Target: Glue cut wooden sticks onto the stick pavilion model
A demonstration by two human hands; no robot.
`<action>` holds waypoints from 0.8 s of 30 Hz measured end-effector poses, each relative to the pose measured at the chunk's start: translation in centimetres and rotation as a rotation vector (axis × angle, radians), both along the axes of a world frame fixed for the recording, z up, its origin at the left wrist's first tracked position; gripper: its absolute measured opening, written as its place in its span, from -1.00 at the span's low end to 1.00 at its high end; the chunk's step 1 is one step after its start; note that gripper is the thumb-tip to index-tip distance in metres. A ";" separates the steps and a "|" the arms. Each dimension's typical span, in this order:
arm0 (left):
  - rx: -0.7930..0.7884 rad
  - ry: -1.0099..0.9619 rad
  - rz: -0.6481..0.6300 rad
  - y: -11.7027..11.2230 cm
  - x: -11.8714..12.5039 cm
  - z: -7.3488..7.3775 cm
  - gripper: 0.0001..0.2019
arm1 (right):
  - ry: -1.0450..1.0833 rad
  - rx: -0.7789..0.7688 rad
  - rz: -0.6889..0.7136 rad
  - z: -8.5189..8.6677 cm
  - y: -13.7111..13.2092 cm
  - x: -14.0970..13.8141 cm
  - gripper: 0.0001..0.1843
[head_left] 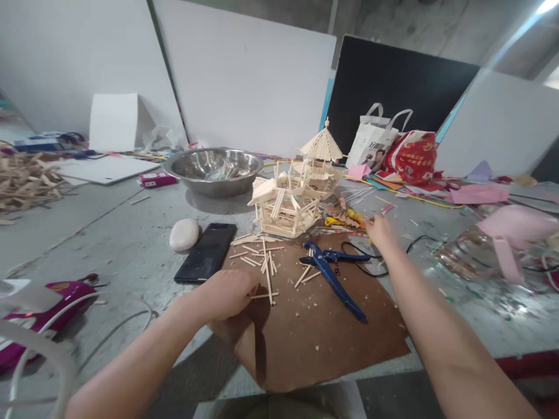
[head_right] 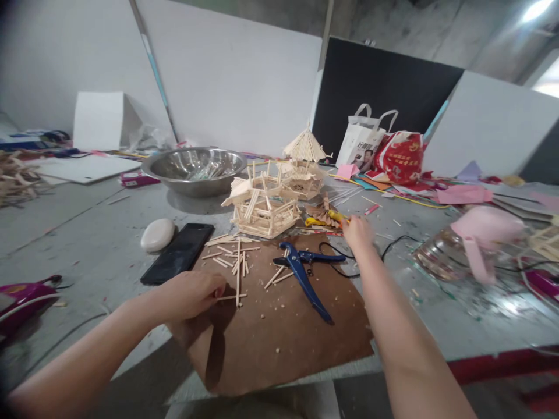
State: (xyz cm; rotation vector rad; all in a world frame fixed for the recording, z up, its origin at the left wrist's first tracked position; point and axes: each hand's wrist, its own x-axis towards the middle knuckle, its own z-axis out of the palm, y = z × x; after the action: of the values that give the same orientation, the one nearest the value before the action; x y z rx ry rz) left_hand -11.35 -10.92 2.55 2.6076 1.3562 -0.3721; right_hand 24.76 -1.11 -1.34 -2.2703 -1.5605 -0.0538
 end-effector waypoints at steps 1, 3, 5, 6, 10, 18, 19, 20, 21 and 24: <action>0.003 -0.001 -0.009 0.0 0.0 0.0 -0.79 | -0.036 0.000 0.063 0.2 -0.1 -0.7 -0.61; 0.005 0.013 -0.012 0.0 0.1 -0.2 -0.78 | -0.090 -0.028 0.217 0.6 -0.3 -2.5 -0.67; 0.010 0.018 -0.018 0.0 0.1 -0.4 -0.78 | -0.137 -0.070 0.377 0.7 -0.4 -4.4 -0.72; 0.013 0.014 -0.025 0.0 0.1 -0.6 -0.78 | -0.160 -0.092 0.441 0.7 -0.4 -5.4 -0.73; 0.033 -0.014 -0.048 -0.2 0.1 -0.8 -0.77 | -0.234 -0.192 0.622 0.5 -0.4 -7.7 -0.75; -0.065 -0.025 -0.075 -0.3 -0.2 -0.1 -0.75 | -0.267 -0.253 0.682 0.6 -1.4 -7.1 -0.75; -0.078 -0.028 -0.083 -0.3 -0.2 0.0 -0.76 | -0.262 -0.265 0.696 0.6 -1.4 -7.0 -0.75; -0.093 -0.032 -0.089 -0.2 -0.2 0.1 -0.77 | -0.256 -0.279 0.711 0.7 -1.4 -7.0 -0.76; -0.111 -0.034 -0.092 0.0 -0.2 0.3 -0.78 | -0.250 -0.294 0.724 0.8 -1.2 -6.9 -0.76; -0.141 -0.045 -0.074 0.7 0.0 1.2 -0.80 | -0.238 -0.330 0.734 0.8 -0.4 -6.8 -0.74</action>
State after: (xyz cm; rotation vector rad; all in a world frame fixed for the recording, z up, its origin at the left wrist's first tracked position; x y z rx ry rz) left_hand -11.37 -10.17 3.71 2.5393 1.1773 -0.4021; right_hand 17.95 -1.53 -0.54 -1.8006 -2.5991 0.1475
